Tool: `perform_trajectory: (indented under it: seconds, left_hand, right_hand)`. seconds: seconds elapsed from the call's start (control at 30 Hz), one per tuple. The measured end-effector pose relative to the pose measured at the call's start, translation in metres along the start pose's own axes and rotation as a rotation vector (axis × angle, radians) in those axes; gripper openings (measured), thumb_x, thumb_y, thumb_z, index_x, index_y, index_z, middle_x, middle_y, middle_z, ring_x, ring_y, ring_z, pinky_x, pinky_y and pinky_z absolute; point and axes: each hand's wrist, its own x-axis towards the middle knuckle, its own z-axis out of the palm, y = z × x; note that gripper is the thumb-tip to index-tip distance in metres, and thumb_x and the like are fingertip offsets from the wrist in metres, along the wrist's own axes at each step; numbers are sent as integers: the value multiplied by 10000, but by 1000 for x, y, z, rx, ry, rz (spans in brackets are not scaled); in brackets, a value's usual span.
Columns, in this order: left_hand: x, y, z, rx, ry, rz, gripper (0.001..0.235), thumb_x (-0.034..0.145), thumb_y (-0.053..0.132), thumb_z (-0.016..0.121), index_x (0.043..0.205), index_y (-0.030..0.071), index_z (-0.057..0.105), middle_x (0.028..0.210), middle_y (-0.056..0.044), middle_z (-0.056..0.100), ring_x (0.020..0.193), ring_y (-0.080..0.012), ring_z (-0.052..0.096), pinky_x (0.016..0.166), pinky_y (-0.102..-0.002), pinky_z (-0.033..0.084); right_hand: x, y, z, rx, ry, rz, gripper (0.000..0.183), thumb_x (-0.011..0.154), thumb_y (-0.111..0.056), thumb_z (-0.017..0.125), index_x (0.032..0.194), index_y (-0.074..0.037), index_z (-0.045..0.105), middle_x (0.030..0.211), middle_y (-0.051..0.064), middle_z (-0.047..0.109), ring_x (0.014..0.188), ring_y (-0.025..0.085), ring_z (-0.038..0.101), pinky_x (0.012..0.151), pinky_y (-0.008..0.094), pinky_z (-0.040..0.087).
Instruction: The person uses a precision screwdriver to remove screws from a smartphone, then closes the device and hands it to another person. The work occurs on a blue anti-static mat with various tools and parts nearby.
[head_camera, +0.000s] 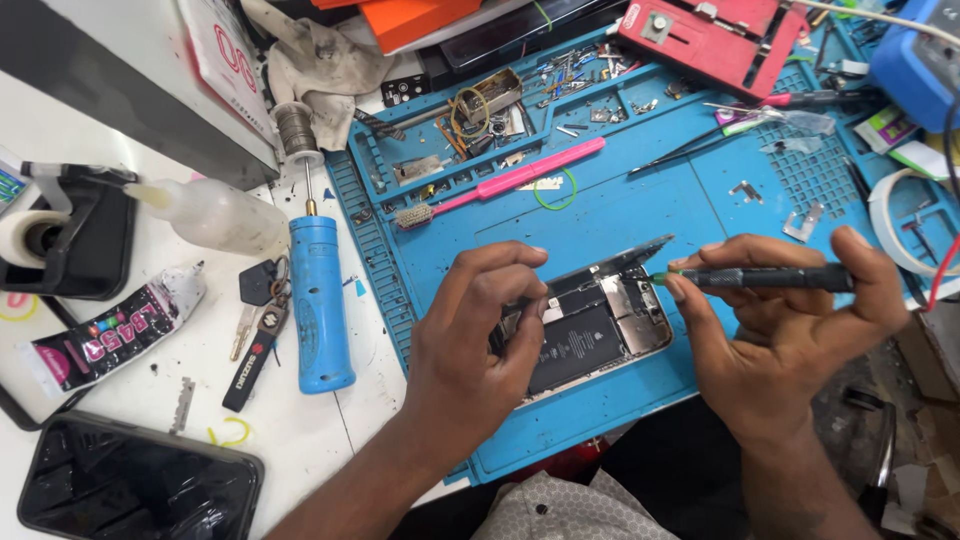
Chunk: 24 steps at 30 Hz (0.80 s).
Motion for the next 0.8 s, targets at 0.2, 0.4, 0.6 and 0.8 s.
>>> perform_trajectory:
  seconds: [0.2, 0.4, 0.6, 0.8]
  left_hand:
    - [2, -1, 1, 3, 26, 14, 433, 919, -89, 737, 1215, 92, 479, 1259, -121, 652, 1142, -261, 728, 863, -342, 644]
    - [0, -4, 3, -21, 14, -14, 460, 937, -88, 730, 1256, 98, 455, 1274, -123, 643, 1189, -252, 711, 916, -344, 639]
    - [-1, -5, 3, -16, 10, -2, 474, 930, -92, 737, 1267, 92, 459, 1275, -123, 638, 1209, -260, 705, 947, -347, 635]
    - [-1, -5, 3, -49, 20, -16, 489, 940, -93, 742, 1292, 94, 458, 1299, -122, 630, 1233, -252, 704, 963, -336, 640]
  right_hand:
    - [9, -5, -1, -114, -39, -28, 913, 908, 198, 750, 1471, -21, 65, 1338, 253, 435, 1091, 259, 660, 900, 296, 674]
    - [15, -5, -2, -187, -69, -75, 891, 832, 209, 757, 1392, 53, 82, 1308, 286, 331, 1067, 307, 654, 826, 293, 676]
    - [15, -4, -2, -188, -80, -75, 909, 828, 201, 757, 1400, 22, 73, 1269, 317, 369, 1057, 299, 661, 809, 288, 668]
    - [14, -4, -1, -122, -79, -50, 910, 901, 212, 728, 1445, -67, 54, 1256, 269, 502, 1088, 273, 687, 810, 256, 677]
